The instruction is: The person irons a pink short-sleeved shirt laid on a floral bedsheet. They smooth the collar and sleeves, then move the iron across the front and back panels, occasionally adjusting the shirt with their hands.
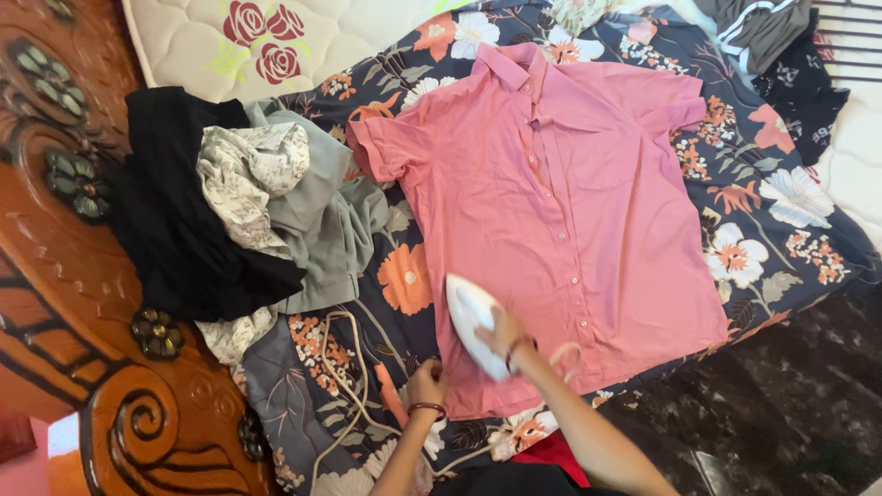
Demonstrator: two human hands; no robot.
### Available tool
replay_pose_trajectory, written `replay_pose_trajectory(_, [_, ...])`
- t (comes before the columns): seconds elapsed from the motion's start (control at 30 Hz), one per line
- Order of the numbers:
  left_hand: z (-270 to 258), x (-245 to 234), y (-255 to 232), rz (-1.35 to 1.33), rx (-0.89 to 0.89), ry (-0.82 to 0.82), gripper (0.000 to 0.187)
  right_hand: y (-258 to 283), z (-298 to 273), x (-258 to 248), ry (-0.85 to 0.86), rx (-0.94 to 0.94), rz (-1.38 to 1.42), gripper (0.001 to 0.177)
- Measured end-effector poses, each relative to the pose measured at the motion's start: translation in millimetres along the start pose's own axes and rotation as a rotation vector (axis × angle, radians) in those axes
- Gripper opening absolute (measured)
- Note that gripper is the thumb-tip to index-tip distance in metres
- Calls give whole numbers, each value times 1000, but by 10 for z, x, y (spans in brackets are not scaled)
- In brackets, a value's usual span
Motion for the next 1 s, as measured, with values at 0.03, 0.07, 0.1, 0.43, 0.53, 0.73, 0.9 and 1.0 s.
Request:
replay_pose_trajectory(0.03, [-5,-6,31,11,-49,10,17,-5,-262,20,35,23,13,54])
replay_pose_trajectory(0.07, [-43,-24,60,22,-99,20,18,29,-512,16,39,70,26,50])
replay_pose_trajectory(0.1, [-54,-36,79,33,-148,29,18,96,-676,-6,44,118,39,46])
replay_pose_trajectory(0.43, [36,-31,227,-60,-212,89,20,630,445,-184,-49,100,21,48])
replay_pose_trajectory(0.53, [9,6,209,-8,-233,124,21,860,1050,-393,-207,32,87,48])
replay_pose_trajectory(0.73, [15,68,115,154,14,160,22,977,973,-553,57,167,155,45])
replay_pose_trajectory(0.9, [-86,-71,317,-444,-461,385,28,569,-154,-117,125,41,-47,49])
replay_pose_trajectory(1.0, [-115,-102,380,-642,-579,308,34,489,-869,-50,145,69,-70,44])
Point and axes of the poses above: each hand's wrist, its own z-axis towards the middle knuckle, its own x-axis out of the palm, y = z × x, the point moved 3 cm from there along z, towards the middle knuckle, and after that the axes turned 9 degrees about -z, right-handed, at the moved point
